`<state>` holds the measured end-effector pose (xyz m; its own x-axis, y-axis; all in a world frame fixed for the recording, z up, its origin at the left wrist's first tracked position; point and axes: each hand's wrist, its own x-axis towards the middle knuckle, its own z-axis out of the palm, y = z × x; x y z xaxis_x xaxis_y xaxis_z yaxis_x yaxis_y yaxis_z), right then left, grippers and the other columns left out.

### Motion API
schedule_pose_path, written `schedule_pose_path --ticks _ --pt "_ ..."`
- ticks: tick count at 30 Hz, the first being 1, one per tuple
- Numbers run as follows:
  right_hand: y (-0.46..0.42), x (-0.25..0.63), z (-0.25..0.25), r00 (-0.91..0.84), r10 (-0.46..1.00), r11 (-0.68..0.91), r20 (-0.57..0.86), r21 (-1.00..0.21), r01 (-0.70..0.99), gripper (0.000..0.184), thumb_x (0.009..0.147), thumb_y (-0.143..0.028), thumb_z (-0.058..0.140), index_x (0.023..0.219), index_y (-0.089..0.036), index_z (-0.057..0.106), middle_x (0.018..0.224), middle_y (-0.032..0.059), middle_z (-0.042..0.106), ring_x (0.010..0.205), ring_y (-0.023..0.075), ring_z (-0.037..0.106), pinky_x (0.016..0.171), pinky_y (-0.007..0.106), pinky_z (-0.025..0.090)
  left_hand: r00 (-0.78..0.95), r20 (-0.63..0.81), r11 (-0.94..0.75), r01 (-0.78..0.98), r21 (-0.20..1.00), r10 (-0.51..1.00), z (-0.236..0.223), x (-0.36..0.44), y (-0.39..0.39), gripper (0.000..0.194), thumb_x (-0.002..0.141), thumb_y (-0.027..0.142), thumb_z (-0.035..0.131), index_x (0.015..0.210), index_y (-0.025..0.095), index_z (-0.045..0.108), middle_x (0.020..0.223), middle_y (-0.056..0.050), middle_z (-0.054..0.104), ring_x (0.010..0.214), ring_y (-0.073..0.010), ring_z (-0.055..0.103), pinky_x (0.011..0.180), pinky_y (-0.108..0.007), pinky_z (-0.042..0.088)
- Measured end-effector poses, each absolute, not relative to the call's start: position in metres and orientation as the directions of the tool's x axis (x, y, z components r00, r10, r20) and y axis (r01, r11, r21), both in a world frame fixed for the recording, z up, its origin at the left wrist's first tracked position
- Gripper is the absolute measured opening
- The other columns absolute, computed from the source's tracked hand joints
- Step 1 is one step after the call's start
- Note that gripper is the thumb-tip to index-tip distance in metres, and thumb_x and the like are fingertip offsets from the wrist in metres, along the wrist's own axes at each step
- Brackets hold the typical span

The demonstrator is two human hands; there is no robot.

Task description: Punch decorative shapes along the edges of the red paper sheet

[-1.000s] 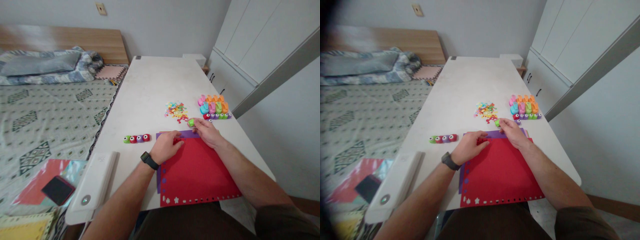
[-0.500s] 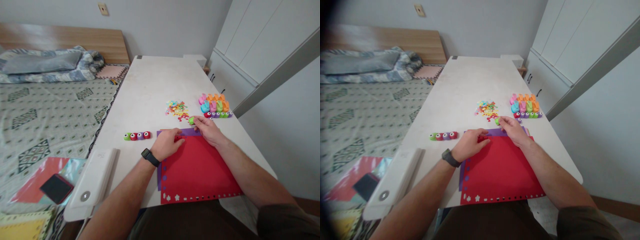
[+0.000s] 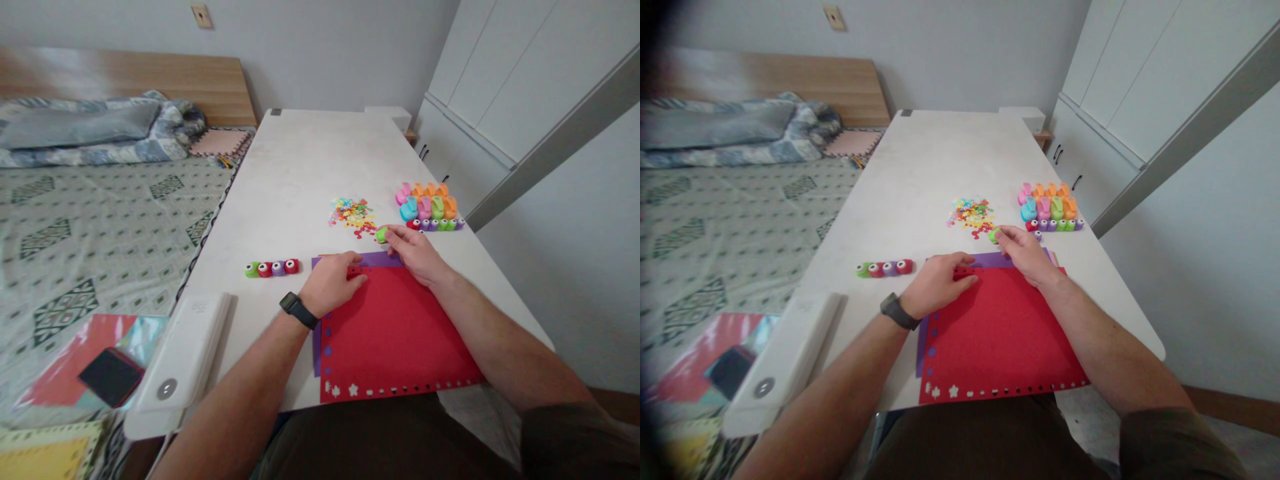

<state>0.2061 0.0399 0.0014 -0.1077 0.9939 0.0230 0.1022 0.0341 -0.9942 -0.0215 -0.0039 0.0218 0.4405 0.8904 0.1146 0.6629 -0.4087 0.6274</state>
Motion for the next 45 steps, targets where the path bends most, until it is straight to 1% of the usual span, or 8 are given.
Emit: schedule_pose_path --ticks 4,14,18,21,27,32,37,45 --pt "0.041 0.205 0.001 -0.111 0.993 0.034 0.028 -0.998 0.054 0.042 0.088 -0.054 0.072 0.116 -0.023 0.072 0.094 0.0033 0.07 0.073 0.0141 0.057 0.066 0.027 0.045 0.44 0.122 -0.414 0.663 0.624 0.89 0.021 -0.022 -0.004 0.033 0.088 0.029 0.068 0.119 0.018 0.069 0.115 -0.008 0.077 0.104 -0.0232 0.074 0.092 -0.034 0.057" --pt "0.041 0.205 0.0 -0.096 0.995 0.031 0.02 -0.993 0.113 0.044 0.087 -0.058 0.071 0.111 -0.022 0.073 0.096 0.0032 0.07 0.068 0.0122 0.054 0.064 0.028 0.043 0.433 0.121 -0.412 0.68 0.607 0.893 0.023 -0.022 -0.004 0.031 0.088 0.031 0.068 0.117 0.019 0.07 0.114 -0.008 0.078 0.104 -0.0232 0.073 0.093 -0.034 0.056" --pt "0.038 0.205 0.008 -0.12 0.993 0.037 0.021 -0.99 0.133 0.047 0.086 -0.059 0.071 0.113 -0.021 0.072 0.09 0.0034 0.069 0.07 0.0136 0.055 0.064 0.028 0.044 0.433 0.11 -0.4 0.667 0.629 0.895 0.024 -0.022 -0.004 0.031 0.088 0.029 0.066 0.117 0.019 0.07 0.113 -0.009 0.078 0.105 -0.0236 0.073 0.093 -0.035 0.057" --pt "0.034 0.205 0.016 -0.193 0.98 0.091 0.053 -0.977 0.195 0.048 0.085 -0.057 0.072 0.117 -0.021 0.071 0.093 0.004 0.07 0.079 0.0167 0.059 0.07 0.03 0.048 0.429 0.106 -0.39 0.656 0.646 0.897 0.025 -0.022 -0.003 0.032 0.088 0.023 0.062 0.118 0.018 0.07 0.113 -0.009 0.078 0.105 -0.0235 0.074 0.093 -0.036 0.057" --pt "0.027 0.206 0.018 -0.39 0.917 0.223 0.084 -0.918 0.327 0.047 0.089 -0.047 0.07 0.131 -0.024 0.067 0.116 0.0056 0.072 0.099 0.0219 0.064 0.09 0.036 0.051 0.417 0.107 -0.372 0.629 0.683 0.902 0.025 -0.022 -0.004 0.037 0.086 0.015 0.058 0.121 0.019 0.068 0.112 -0.007 0.078 0.105 -0.0217 0.074 0.095 -0.034 0.056" --pt "0.022 0.205 0.02 -0.475 0.878 0.31 0.059 -0.826 0.471 0.043 0.092 -0.039 0.067 0.133 -0.025 0.066 0.12 0.0069 0.071 0.097 0.023 0.064 0.092 0.04 0.051 0.385 0.097 -0.328 0.598 0.732 0.918 0.026 -0.022 -0.004 0.033 0.087 0.018 0.058 0.119 0.019 0.067 0.105 -0.005 0.08 0.098 -0.0209 0.075 0.089 -0.032 0.056" --pt "0.02 0.206 0.024 -0.521 0.85 0.371 0.076 -0.79 0.489 0.04 0.091 -0.034 0.068 0.129 -0.026 0.068 0.125 0.0069 0.07 0.11 0.0253 0.064 0.099 0.042 0.048 0.368 0.096 -0.312 0.591 0.744 0.925 0.026 -0.021 -0.004 0.032 0.085 0.017 0.059 0.117 0.02 0.066 0.099 -0.003 0.079 0.093 -0.0203 0.075 0.085 -0.031 0.056" --pt "0.02 0.207 0.025 -0.542 0.835 0.415 0.097 -0.758 0.503 0.038 0.089 -0.032 0.07 0.127 -0.028 0.068 0.124 0.0062 0.071 0.112 0.0256 0.064 0.101 0.043 0.048 0.365 0.09 -0.296 0.561 0.773 0.927 0.027 -0.021 -0.005 0.029 0.085 0.017 0.06 0.114 0.02 0.065 0.099 -0.002 0.079 0.094 -0.0188 0.074 0.086 -0.031 0.056"
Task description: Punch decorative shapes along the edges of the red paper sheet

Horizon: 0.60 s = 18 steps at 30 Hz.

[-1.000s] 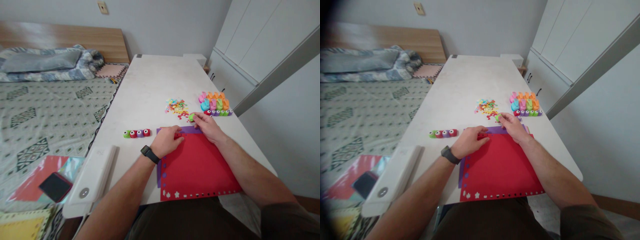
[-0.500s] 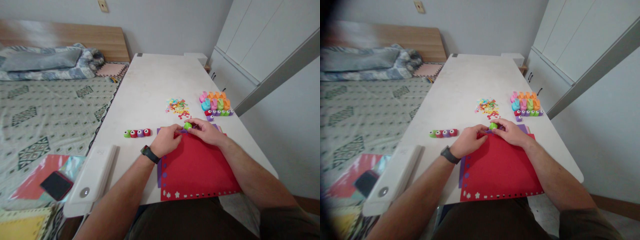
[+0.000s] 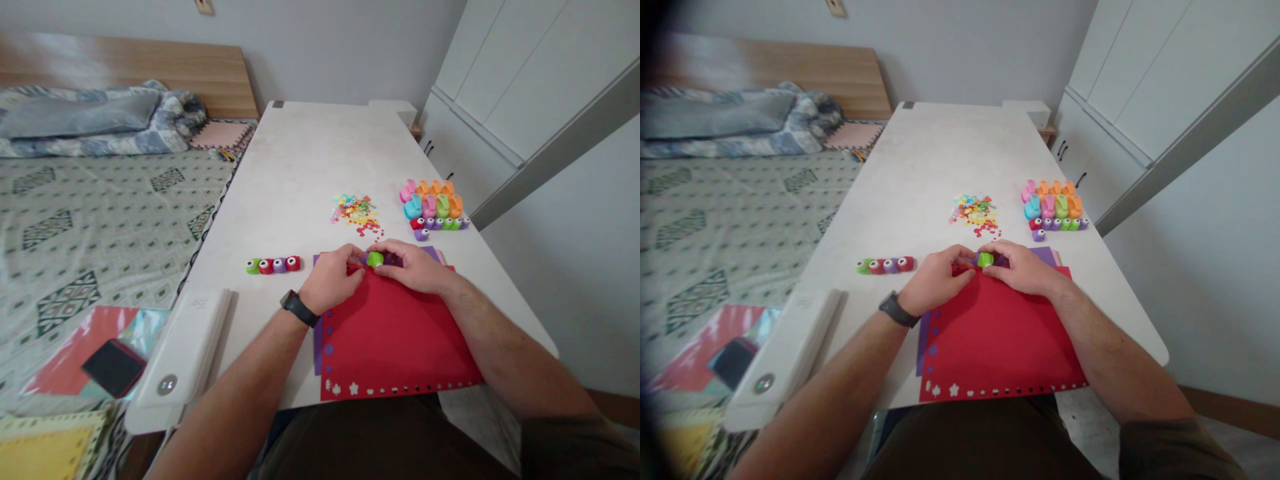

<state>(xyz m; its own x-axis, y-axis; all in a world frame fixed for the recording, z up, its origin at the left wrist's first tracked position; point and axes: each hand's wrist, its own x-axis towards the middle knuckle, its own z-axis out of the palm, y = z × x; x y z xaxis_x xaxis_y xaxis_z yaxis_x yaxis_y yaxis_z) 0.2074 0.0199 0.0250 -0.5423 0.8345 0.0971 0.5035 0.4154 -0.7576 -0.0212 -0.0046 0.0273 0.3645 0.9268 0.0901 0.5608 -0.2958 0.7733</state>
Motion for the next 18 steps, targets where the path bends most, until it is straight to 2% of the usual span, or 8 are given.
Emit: schedule_pose_path --ticks 8,18 --pt "0.0174 0.2056 0.0249 -0.569 0.821 0.383 0.05 -0.787 0.484 0.042 0.086 -0.03 0.073 0.128 -0.029 0.068 0.125 0.0053 0.071 0.114 0.0257 0.065 0.103 0.043 0.048 0.351 0.087 -0.28 0.549 0.787 0.932 0.0272 -0.0215 -0.0037 0.025 0.086 0.018 0.062 0.11 0.021 0.065 0.101 -0.003 0.079 0.095 -0.0187 0.074 0.086 -0.031 0.057" --pt "0.0165 0.2042 0.0234 -0.565 0.825 0.351 0.012 -0.794 0.497 0.036 0.083 -0.028 0.075 0.119 -0.027 0.072 0.113 0.0043 0.075 0.102 0.025 0.067 0.094 0.041 0.051 0.348 0.082 -0.267 0.526 0.807 0.934 0.0248 -0.0219 -0.003 0.023 0.087 0.019 0.062 0.11 0.021 0.063 0.095 -0.002 0.077 0.089 -0.0178 0.073 0.084 -0.03 0.057"
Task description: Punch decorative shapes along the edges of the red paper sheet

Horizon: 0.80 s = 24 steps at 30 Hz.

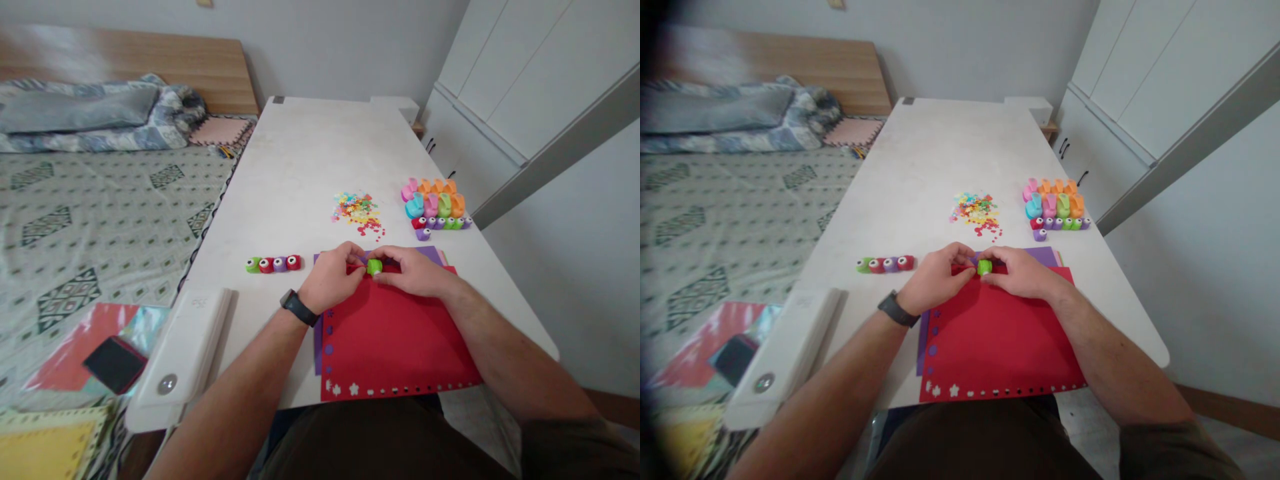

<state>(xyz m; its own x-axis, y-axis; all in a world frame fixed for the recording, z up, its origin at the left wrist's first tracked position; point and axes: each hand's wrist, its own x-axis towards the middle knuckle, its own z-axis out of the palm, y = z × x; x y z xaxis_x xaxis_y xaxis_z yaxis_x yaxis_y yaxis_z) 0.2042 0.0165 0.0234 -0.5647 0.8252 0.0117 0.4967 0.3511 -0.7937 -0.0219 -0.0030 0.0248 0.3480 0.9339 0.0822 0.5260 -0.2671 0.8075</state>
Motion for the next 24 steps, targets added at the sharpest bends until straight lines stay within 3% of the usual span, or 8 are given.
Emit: schedule_pose_path --ticks 24 --pt "0.0143 0.2012 0.0278 -0.583 0.812 0.379 0.01 -0.769 0.515 0.033 0.084 -0.027 0.073 0.116 -0.025 0.07 0.111 0.0045 0.074 0.1 0.0243 0.066 0.092 0.039 0.05 0.35 0.077 -0.254 0.496 0.83 0.934 0.0255 -0.0209 -0.0025 0.018 0.086 0.017 0.061 0.104 0.02 0.063 0.094 -0.003 0.076 0.089 -0.0171 0.073 0.084 -0.03 0.057"
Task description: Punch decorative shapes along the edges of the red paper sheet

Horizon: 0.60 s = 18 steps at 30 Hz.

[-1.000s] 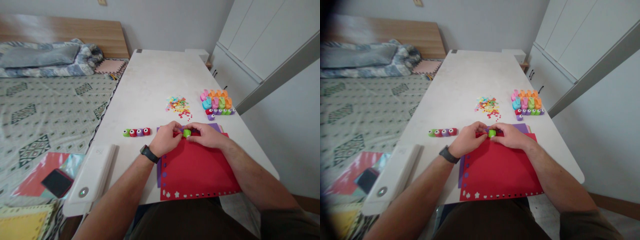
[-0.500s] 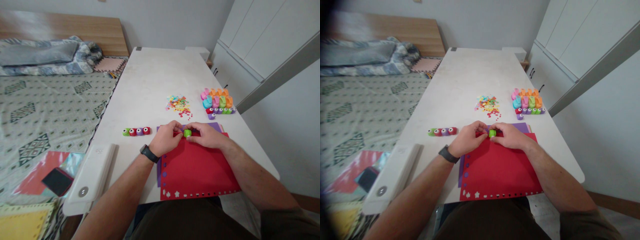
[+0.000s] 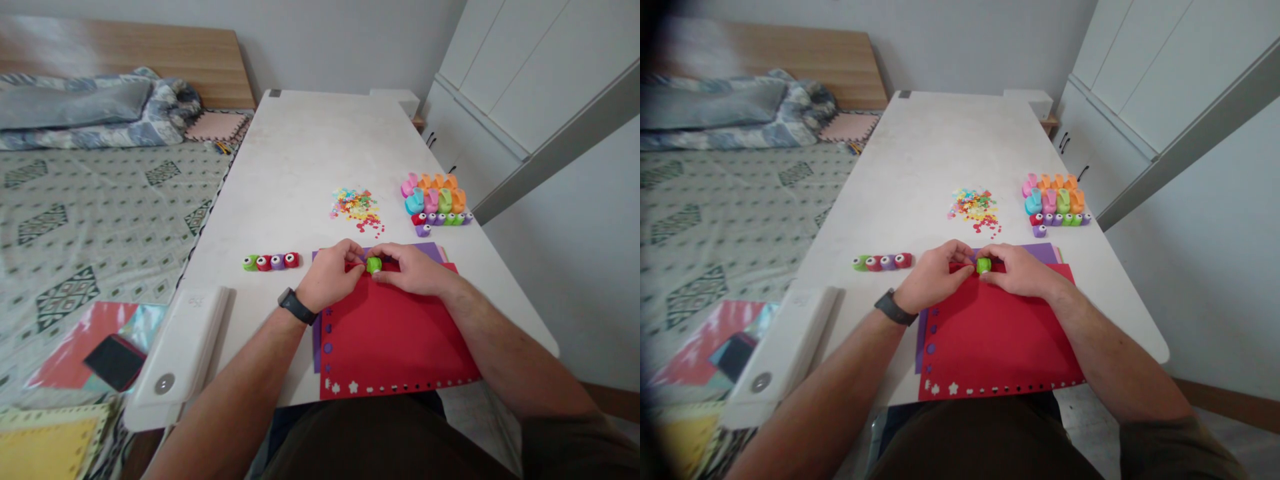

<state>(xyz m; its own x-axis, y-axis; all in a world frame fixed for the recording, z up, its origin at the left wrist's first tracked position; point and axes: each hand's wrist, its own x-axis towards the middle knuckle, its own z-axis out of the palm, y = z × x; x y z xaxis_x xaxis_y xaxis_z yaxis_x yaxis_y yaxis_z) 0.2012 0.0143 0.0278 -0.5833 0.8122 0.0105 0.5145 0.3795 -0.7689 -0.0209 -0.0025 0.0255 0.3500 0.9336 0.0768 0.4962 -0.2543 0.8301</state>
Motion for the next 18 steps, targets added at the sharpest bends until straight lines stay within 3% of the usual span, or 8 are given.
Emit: schedule_pose_path --ticks 18 --pt "0.0108 0.1938 0.0277 -0.556 0.831 0.388 0.011 -0.729 0.564 0.023 0.082 -0.021 0.073 0.105 -0.02 0.068 0.095 0.0031 0.072 0.085 0.0191 0.062 0.079 0.032 0.046 0.374 0.043 -0.236 0.488 0.84 0.927 0.025 -0.0214 -0.0013 0.019 0.085 0.016 0.062 0.104 0.019 0.063 0.095 -0.003 0.076 0.088 -0.0162 0.072 0.083 -0.029 0.056"
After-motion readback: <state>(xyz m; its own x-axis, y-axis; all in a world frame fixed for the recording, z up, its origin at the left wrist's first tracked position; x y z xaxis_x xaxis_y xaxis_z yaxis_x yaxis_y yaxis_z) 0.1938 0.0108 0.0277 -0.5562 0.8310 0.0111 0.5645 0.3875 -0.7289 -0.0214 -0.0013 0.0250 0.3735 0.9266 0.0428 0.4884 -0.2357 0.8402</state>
